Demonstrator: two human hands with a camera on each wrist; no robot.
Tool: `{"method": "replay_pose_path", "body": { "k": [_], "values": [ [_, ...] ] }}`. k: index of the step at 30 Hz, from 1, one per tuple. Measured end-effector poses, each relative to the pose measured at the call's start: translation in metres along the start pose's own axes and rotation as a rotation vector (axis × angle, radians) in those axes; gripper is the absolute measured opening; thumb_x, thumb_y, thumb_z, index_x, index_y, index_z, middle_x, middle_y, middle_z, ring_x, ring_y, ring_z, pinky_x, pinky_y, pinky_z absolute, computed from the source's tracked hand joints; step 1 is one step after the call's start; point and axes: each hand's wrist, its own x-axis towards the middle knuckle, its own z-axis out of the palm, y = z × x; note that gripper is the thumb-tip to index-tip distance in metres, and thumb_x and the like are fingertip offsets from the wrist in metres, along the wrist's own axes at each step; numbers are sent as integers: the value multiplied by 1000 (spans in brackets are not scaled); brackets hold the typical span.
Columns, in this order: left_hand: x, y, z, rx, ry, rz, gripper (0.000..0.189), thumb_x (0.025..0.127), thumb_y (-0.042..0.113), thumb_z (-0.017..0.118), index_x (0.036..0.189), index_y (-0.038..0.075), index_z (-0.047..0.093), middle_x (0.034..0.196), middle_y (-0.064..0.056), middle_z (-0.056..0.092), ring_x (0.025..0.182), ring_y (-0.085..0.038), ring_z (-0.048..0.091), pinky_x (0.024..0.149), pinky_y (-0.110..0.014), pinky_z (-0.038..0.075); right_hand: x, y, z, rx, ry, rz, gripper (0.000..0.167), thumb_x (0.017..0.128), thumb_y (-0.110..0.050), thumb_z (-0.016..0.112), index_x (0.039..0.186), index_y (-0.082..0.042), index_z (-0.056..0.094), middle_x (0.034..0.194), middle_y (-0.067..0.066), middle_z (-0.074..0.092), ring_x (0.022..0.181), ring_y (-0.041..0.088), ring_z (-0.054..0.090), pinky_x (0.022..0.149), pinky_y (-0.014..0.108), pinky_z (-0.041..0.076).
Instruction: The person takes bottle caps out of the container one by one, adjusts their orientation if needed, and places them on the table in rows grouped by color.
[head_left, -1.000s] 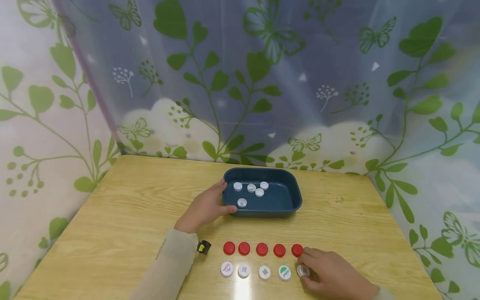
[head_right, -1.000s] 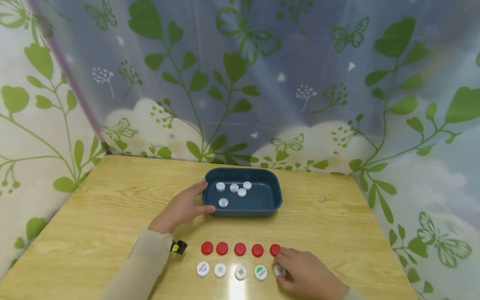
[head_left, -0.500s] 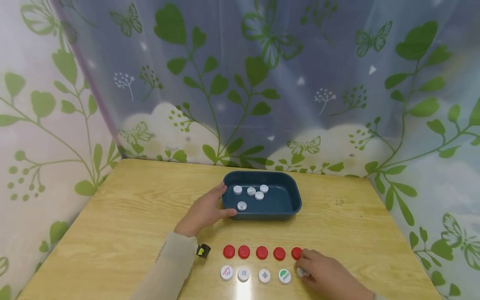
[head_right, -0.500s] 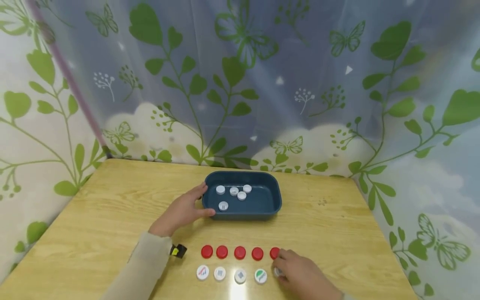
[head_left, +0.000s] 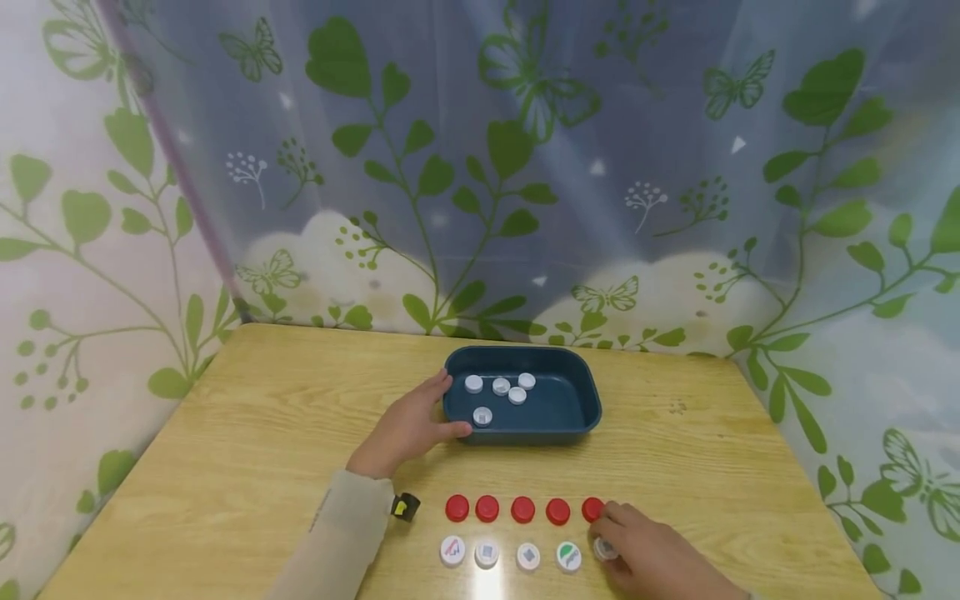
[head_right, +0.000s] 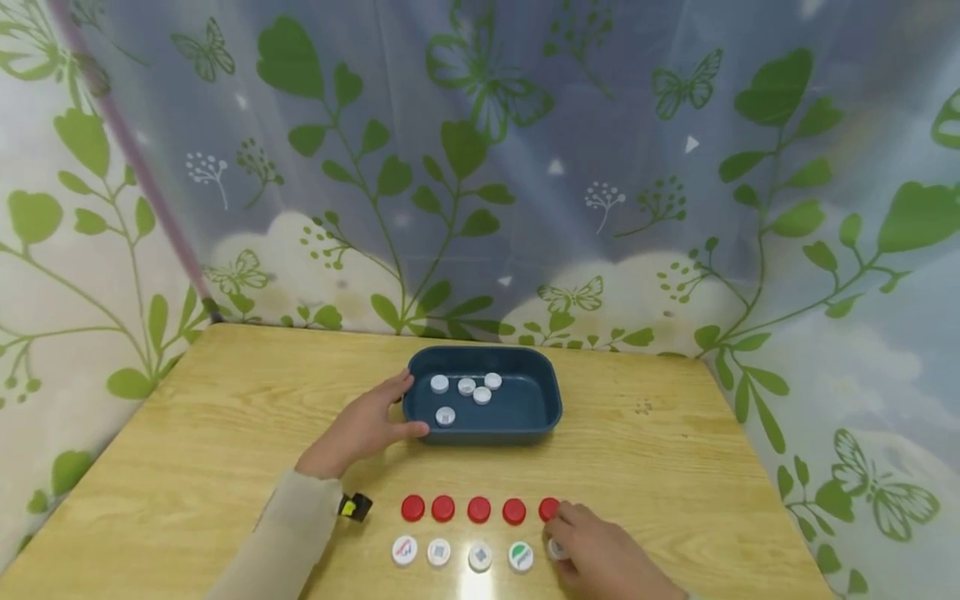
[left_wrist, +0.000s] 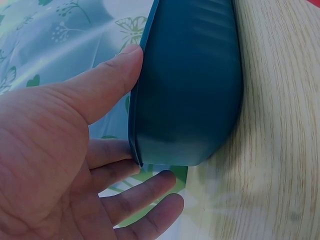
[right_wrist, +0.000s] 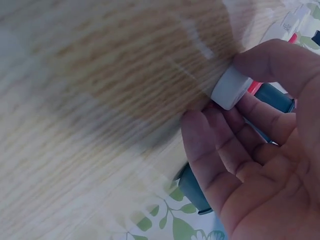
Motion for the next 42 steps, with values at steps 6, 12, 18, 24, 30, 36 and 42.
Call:
{"method": "replay_pose_path", "body": {
  "k": [6,12,18,24,30,36,42],
  "values": [
    [1,-2,0,5,13,14,91,89,47,80,161,10,38,169,-4,27,155,-28,28,122,-49,28,-2,-2,-1,-17,44,-19,24,90,-19,79,112,-20,69,100,-16,51,84,3,48,75,25,54],
    [1,-4,2,20,1,2,93,88,50,80,161,11,38,169,-3,27,155,-27,28,122,-48,29,-3,0,2,-14,37,-29,21,92,-21,77,111,-22,70,98,-17,50,83,3,47,73,24,53],
    [1,-4,2,17,0,13,93,88,50,80,160,9,38,169,-4,28,155,-28,29,121,-48,29,-4,3,3,31,31,-35,15,96,-24,75,110,-24,70,96,-18,49,82,3,45,71,23,50],
    [-1,-3,0,-8,5,16,91,89,47,80,160,10,38,169,-3,28,155,-27,29,121,-48,29,-4,4,1,71,5,-14,16,98,-34,72,112,-29,71,96,-19,49,83,2,46,73,23,50],
    [-1,-4,1,4,1,22,92,89,49,79,160,9,38,169,-4,28,155,-27,29,121,-48,30,-4,4,3,50,0,4,23,97,-37,73,118,-27,69,98,-20,51,85,2,46,74,22,51],
    [-2,-4,1,-8,5,22,92,89,51,79,160,10,38,169,-2,28,155,-26,29,121,-47,30,-6,4,4,30,20,15,28,94,-44,75,116,-29,69,99,-21,52,83,1,46,73,23,52],
    [-1,-5,-1,-9,4,23,91,89,49,80,160,10,38,169,-3,28,155,-27,29,121,-48,30,-5,6,-15,-95,422,-36,36,83,-42,86,109,-22,72,98,-16,61,83,1,58,70,26,55]
  ]
}}
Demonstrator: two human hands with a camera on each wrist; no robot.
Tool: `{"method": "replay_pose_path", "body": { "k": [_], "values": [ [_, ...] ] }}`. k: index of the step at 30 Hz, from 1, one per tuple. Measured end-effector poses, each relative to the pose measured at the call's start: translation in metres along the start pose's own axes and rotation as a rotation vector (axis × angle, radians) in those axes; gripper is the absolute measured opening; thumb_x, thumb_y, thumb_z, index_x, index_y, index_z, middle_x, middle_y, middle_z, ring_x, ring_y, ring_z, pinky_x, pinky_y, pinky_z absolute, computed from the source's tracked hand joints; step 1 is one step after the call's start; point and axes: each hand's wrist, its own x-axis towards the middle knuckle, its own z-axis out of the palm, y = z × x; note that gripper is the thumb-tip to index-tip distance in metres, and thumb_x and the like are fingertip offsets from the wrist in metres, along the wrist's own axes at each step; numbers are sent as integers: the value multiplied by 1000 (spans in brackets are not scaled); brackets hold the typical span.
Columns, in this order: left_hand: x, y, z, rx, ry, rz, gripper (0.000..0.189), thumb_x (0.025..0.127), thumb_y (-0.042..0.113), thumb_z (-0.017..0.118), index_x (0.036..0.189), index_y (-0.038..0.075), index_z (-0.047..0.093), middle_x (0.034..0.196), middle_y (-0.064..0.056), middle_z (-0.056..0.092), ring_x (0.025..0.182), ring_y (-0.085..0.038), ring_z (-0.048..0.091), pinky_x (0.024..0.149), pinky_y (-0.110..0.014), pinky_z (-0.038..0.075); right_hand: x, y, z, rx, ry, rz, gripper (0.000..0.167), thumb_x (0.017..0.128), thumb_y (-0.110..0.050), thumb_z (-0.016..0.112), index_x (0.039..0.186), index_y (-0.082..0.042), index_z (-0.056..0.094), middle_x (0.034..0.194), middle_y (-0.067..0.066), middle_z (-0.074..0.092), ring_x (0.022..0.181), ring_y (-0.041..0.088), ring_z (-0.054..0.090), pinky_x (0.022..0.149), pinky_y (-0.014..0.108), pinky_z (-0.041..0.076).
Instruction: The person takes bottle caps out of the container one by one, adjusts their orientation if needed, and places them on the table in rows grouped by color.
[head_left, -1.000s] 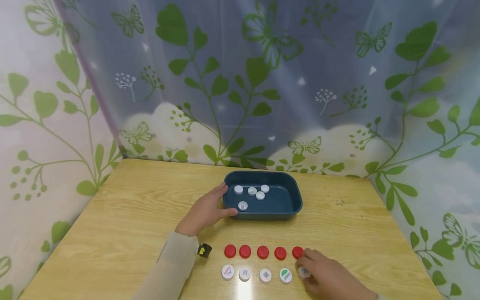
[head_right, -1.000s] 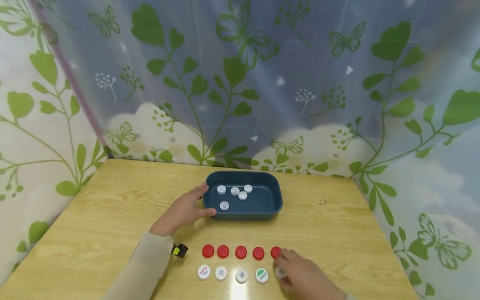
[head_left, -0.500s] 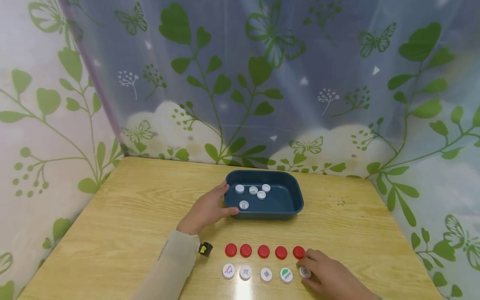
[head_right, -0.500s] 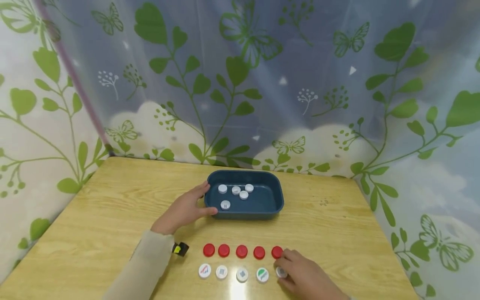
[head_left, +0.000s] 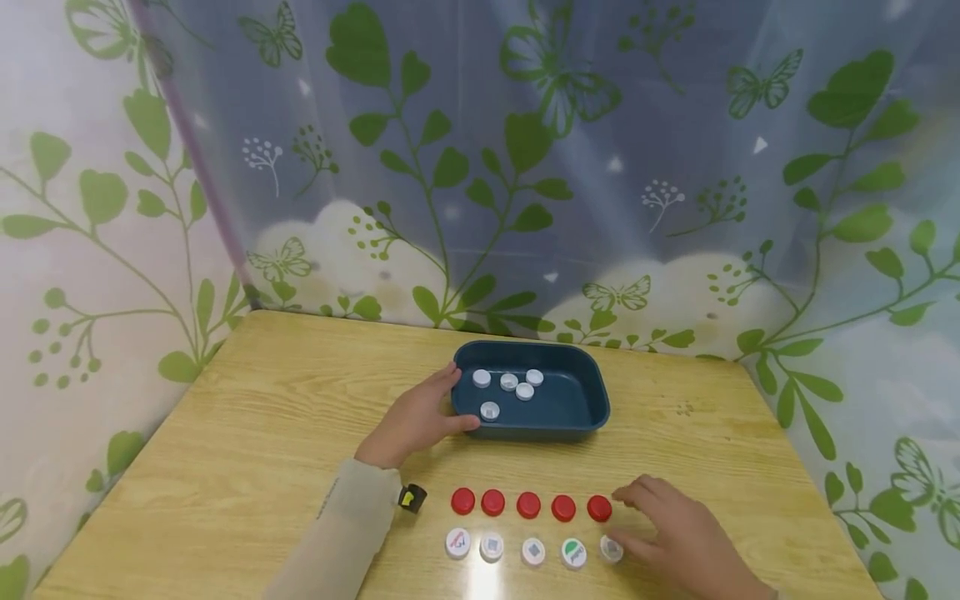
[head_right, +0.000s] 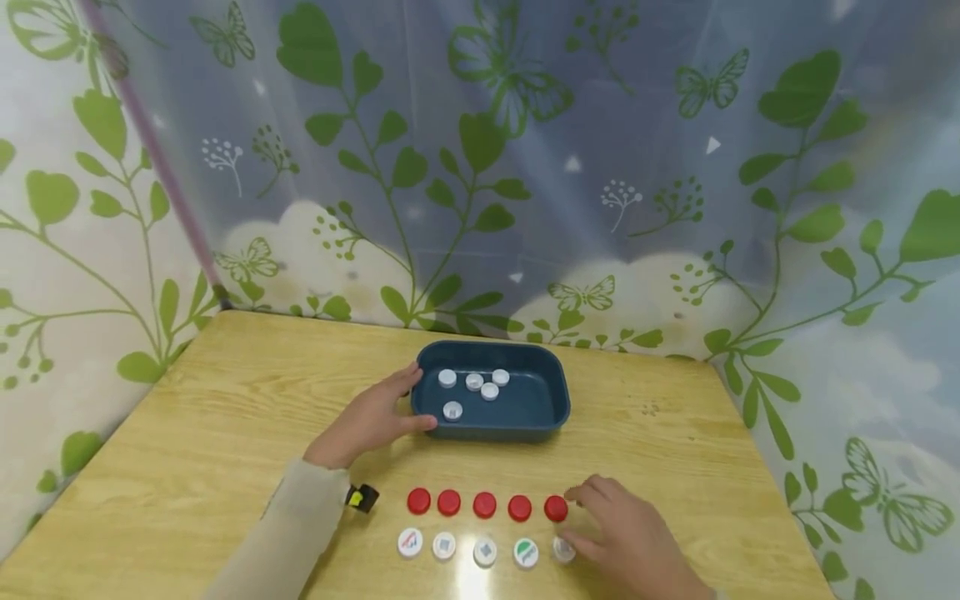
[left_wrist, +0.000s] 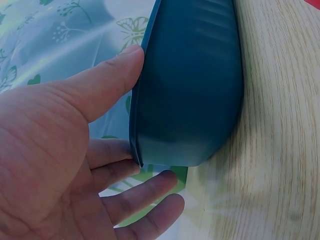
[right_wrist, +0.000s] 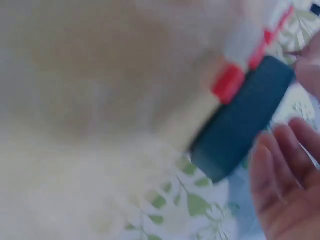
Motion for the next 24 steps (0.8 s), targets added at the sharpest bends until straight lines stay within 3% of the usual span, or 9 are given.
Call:
{"method": "replay_pose_path", "body": {
  "k": [3,5,10,17,24],
  "values": [
    [1,0,0,9,0,-2,91,89,49,79,161,10,38,169,-3,28,155,-27,29,121,-48,30,15,9,-13,-37,248,-61,38,75,-26,93,105,-16,71,94,-9,64,79,7,62,63,24,54],
    [1,0,1,16,2,-2,91,89,49,79,160,10,38,169,-3,28,155,-27,29,121,-48,30,29,16,-19,-51,317,-76,38,76,-22,92,106,-14,70,94,-6,64,79,9,62,62,25,53],
    [2,-2,3,15,1,-4,91,89,49,80,160,10,39,169,-4,29,155,-28,29,121,-48,30,71,24,-22,4,251,-35,36,87,-26,86,115,-12,69,102,-2,64,88,15,63,70,33,56],
    [0,-3,1,14,14,9,91,88,49,80,159,8,40,168,-6,31,154,-29,31,120,-49,32,134,23,-4,59,140,-78,35,92,-26,81,119,-10,67,109,3,63,93,19,64,79,41,57],
    [0,-1,2,18,16,22,91,88,49,80,159,8,40,168,-6,32,153,-29,32,120,-48,32,167,26,16,33,-13,-70,41,94,-29,78,126,-6,67,115,8,63,100,24,66,86,45,57]
  ]
}}
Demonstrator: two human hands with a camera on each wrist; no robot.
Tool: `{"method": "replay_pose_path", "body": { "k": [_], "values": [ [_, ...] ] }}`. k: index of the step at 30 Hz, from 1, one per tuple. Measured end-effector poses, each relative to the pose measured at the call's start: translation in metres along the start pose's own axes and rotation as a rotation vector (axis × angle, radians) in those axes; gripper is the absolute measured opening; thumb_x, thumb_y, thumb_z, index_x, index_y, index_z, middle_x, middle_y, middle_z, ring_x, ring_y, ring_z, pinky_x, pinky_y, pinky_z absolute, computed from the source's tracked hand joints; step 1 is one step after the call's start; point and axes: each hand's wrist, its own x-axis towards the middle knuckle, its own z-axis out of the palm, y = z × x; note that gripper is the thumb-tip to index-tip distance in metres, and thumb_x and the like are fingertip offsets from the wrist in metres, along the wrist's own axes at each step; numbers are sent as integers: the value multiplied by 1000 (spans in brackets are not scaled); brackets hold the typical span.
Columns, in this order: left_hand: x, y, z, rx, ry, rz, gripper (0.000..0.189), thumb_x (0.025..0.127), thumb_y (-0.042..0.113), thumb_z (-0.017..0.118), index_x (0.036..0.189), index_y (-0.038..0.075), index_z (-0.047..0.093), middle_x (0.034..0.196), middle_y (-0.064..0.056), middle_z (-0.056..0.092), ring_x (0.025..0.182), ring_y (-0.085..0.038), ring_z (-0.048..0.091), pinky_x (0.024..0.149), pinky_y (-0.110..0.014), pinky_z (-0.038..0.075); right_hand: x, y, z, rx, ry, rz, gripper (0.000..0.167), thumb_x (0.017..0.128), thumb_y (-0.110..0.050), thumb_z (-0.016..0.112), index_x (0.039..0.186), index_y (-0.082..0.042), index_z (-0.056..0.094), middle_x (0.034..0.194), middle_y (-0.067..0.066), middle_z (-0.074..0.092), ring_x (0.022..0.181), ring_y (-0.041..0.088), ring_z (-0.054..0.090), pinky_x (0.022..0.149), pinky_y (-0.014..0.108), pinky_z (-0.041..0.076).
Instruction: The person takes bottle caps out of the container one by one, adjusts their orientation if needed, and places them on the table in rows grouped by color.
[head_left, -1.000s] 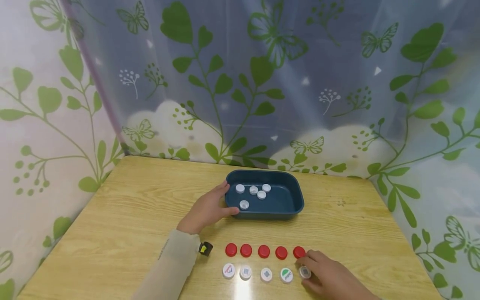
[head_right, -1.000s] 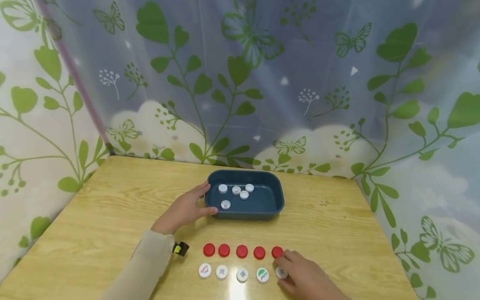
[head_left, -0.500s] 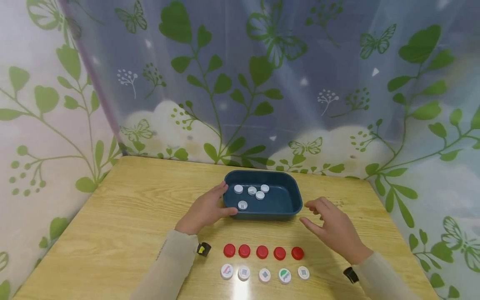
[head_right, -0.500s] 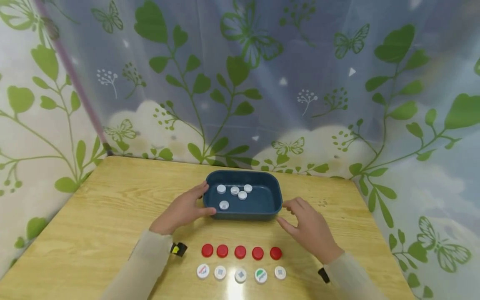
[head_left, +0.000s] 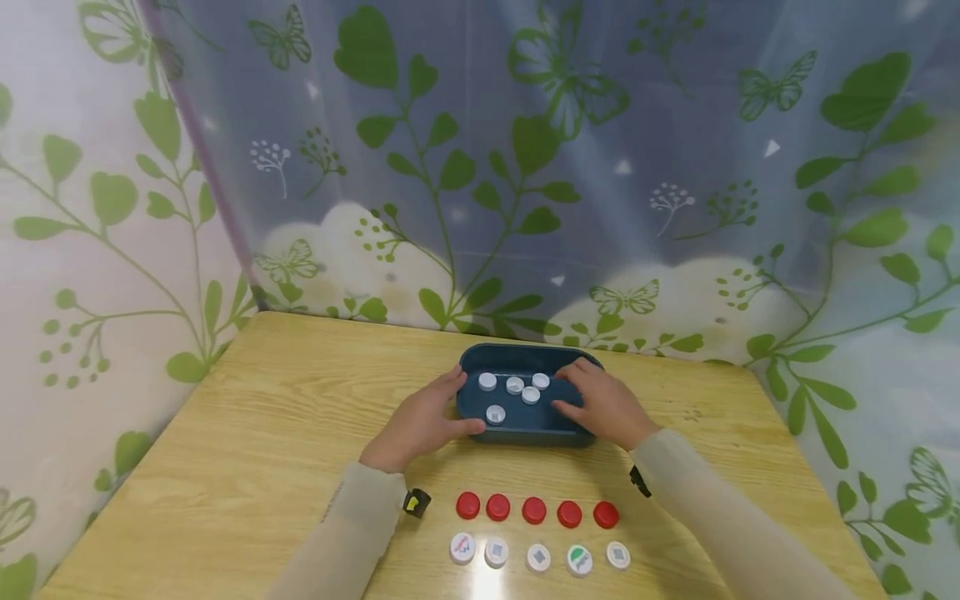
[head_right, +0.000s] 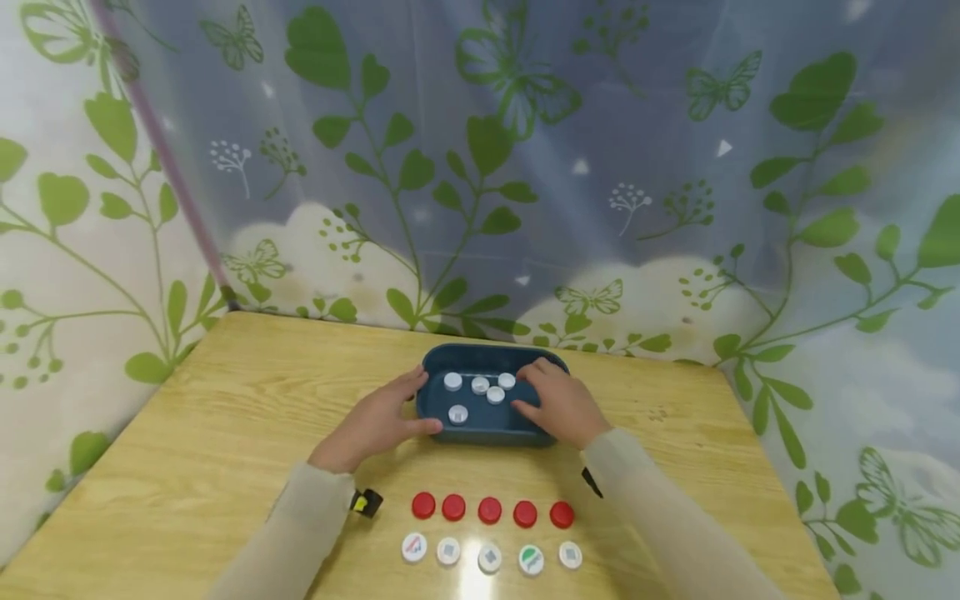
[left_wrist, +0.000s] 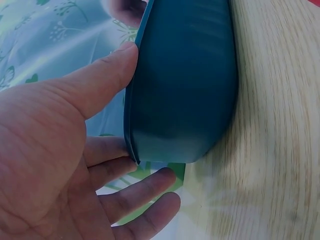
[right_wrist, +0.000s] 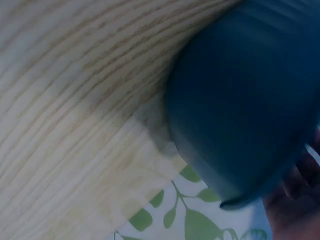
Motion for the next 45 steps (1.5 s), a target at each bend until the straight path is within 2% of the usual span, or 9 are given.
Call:
{"method": "replay_pose_path", "body": {
  "k": [3,7,11,15,28,35,38,42,45],
  "values": [
    [1,2,1,17,0,2,91,88,50,80,159,8,41,168,-6,32,153,-29,33,120,-48,33,4,3,4,31,-110,-45,47,99,-28,73,138,-3,61,128,14,62,114,30,64,97,49,53],
    [1,4,1,34,-5,0,90,88,52,79,159,9,41,168,-5,32,153,-29,33,119,-48,33,6,7,4,102,-250,-119,52,105,-22,62,152,-2,49,150,21,51,137,40,50,111,57,41],
    [1,6,0,35,-5,-11,90,89,51,79,159,10,42,168,-5,32,153,-29,33,119,-49,33,10,12,5,110,-297,-206,51,107,-15,56,155,0,45,159,24,42,146,47,37,116,62,30],
    [1,6,1,34,-11,-15,90,88,52,79,158,9,42,168,-5,33,153,-29,34,119,-49,34,15,15,12,71,-319,-249,49,107,-12,55,154,-1,47,159,24,42,147,48,35,118,63,27],
    [1,6,-2,38,-8,-21,90,88,52,79,158,9,42,168,-5,32,153,-29,34,119,-49,34,21,17,24,42,-191,-254,45,98,-14,72,142,-8,62,137,11,65,129,33,56,109,56,41],
    [-1,4,-2,35,-7,-35,90,88,52,79,158,9,42,168,-5,32,153,-29,33,119,-49,34,25,12,27,-52,-191,-269,44,97,-25,75,138,-13,68,118,6,69,111,28,59,97,50,45],
    [-2,4,-2,21,-5,-36,90,88,52,79,158,10,43,168,-5,32,153,-29,33,119,-49,33,25,12,28,-43,-185,-279,32,96,-26,76,126,-13,74,111,4,67,105,25,58,94,49,46],
    [-3,3,-2,11,-4,-40,90,88,52,80,159,11,42,168,-4,32,153,-28,32,119,-48,33,26,13,30,2,-163,-277,8,94,-26,78,97,-19,74,114,4,67,106,26,59,97,51,46],
    [-2,3,-2,12,-7,-43,90,87,52,80,159,12,42,168,-3,32,153,-27,32,119,-48,33,27,13,30,43,-171,-249,10,94,-25,78,93,-20,69,114,4,68,104,26,60,96,52,46]
  ]
}}
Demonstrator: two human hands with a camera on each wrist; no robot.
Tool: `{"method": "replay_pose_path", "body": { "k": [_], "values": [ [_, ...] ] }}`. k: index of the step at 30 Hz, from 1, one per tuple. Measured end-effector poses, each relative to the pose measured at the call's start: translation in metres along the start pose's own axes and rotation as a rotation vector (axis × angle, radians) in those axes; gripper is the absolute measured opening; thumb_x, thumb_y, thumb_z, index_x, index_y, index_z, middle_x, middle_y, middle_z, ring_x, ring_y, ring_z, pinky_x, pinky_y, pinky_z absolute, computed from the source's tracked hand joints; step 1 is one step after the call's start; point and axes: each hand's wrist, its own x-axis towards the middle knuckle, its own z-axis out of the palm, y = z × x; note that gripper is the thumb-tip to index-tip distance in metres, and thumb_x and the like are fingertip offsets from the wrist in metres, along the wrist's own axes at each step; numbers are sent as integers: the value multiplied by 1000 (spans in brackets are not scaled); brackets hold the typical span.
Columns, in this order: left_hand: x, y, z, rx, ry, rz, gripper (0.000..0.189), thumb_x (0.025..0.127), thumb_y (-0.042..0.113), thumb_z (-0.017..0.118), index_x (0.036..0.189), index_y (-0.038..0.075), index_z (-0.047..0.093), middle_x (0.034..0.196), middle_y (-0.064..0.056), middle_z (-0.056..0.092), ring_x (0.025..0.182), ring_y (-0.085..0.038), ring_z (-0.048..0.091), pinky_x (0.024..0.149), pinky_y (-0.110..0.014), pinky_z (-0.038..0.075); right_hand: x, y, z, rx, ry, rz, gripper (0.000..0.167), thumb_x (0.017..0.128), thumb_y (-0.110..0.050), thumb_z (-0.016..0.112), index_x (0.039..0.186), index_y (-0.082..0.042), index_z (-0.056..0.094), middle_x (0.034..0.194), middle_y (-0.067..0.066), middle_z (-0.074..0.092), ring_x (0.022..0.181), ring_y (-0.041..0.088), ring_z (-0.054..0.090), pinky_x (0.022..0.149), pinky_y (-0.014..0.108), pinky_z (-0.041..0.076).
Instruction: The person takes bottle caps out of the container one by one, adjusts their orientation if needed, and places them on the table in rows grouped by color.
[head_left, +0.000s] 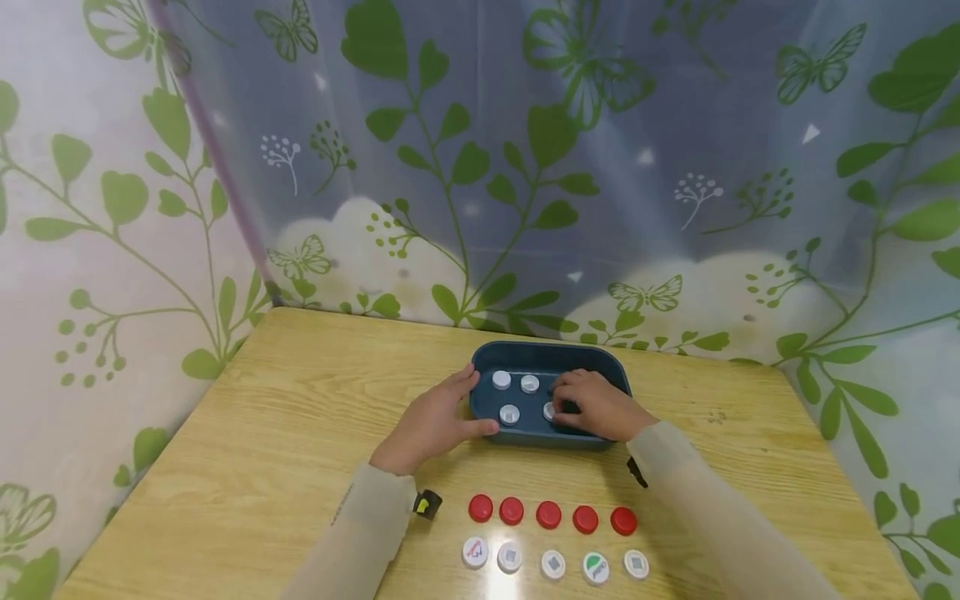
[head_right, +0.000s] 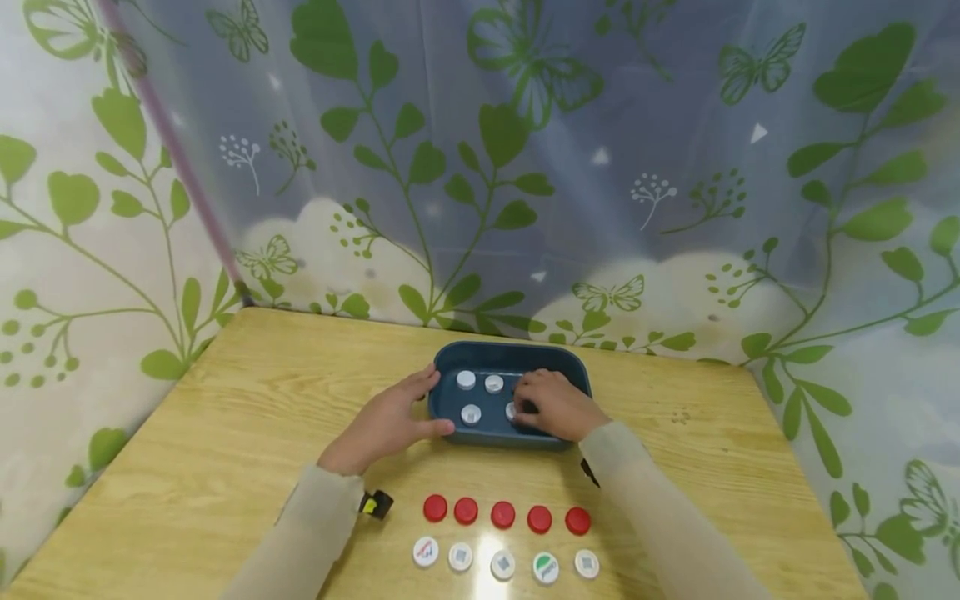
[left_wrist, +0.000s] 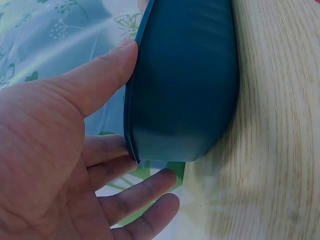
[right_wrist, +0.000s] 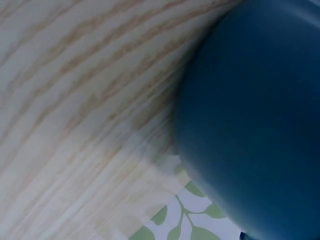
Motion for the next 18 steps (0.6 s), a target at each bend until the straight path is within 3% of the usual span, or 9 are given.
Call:
{"method": "replay_pose_path", "body": {
  "k": [2,5,7,13,18],
  "values": [
    [0,-1,0,3,-1,2,91,88,52,80,159,12,41,168,-3,31,153,-27,32,119,-48,33,0,-1,0,22,-16,29,13,95,-25,78,103,-17,71,116,3,69,106,26,62,99,52,45],
    [1,-1,0,12,-2,6,91,88,53,79,159,12,41,168,-3,31,153,-28,32,119,-48,33,0,0,0,5,-34,44,33,95,-23,77,125,-12,70,121,5,70,113,27,63,104,54,43],
    [2,-1,1,18,-1,8,91,87,53,79,159,11,42,168,-3,31,153,-28,33,119,-48,34,-1,0,0,-20,-40,37,40,95,-22,77,132,-10,69,124,6,69,118,29,62,107,56,41],
    [3,-2,5,36,0,-7,92,87,55,79,159,12,41,168,-3,31,153,-27,32,119,-48,35,-2,-1,-1,-65,-36,5,31,93,-20,78,124,-13,75,110,3,67,107,27,62,104,57,42],
    [4,-4,5,34,5,-18,92,87,54,79,160,13,41,168,-1,31,153,-26,32,119,-47,34,-1,0,0,26,2,113,26,93,-19,75,119,-15,73,109,0,68,102,22,60,103,52,42]
  ]
}}
